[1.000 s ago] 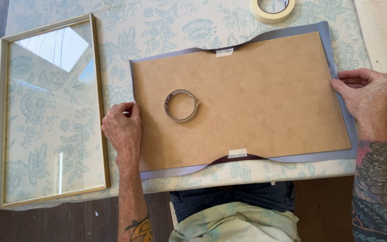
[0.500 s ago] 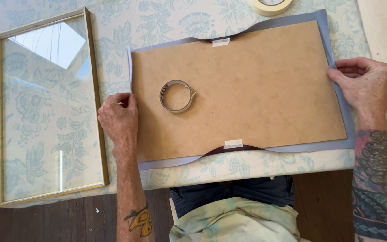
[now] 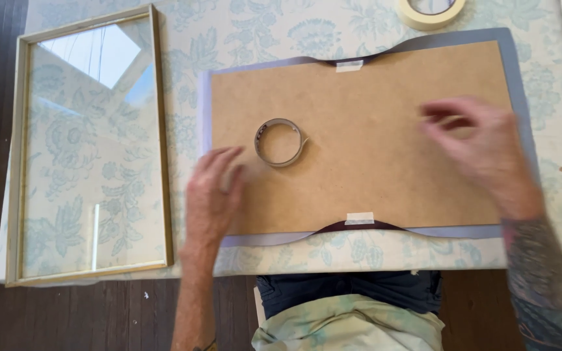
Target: Securing a blue paper or fabric backing to a cardboard board using masking tape as part of a framing process.
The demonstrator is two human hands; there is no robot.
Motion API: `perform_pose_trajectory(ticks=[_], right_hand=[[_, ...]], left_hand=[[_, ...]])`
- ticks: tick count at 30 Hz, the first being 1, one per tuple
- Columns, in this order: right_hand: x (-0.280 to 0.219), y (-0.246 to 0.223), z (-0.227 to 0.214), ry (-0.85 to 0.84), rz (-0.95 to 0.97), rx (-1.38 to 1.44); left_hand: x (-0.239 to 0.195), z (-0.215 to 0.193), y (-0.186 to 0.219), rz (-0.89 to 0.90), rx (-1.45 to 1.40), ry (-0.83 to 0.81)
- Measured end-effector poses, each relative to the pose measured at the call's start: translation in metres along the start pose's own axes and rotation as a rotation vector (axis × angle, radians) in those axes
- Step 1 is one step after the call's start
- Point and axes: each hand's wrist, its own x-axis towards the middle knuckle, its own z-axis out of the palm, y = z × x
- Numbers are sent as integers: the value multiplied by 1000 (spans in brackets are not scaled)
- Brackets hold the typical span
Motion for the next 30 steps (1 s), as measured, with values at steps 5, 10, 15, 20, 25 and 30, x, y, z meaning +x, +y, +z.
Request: perform_pose_trajectory(ticks=[5, 10, 15, 20, 25, 30], right_hand=[[22, -54, 71, -224, -263, 185], [34, -46, 123, -253, -261, 163], [28, -47, 110, -239, -201, 216], [12, -48, 86, -330, -94, 321], [-5, -45, 62, -395, 36, 392], [-18, -34, 45, -365, 68, 424]], left_hand=[[10, 42, 3, 207, -23, -140], [14, 71, -4, 325, 66, -149], [17, 54, 10, 348, -123, -161], [19, 19, 46, 321, -305, -278], [19, 15, 56, 295, -417, -406], [28, 10, 70, 305, -320, -464]])
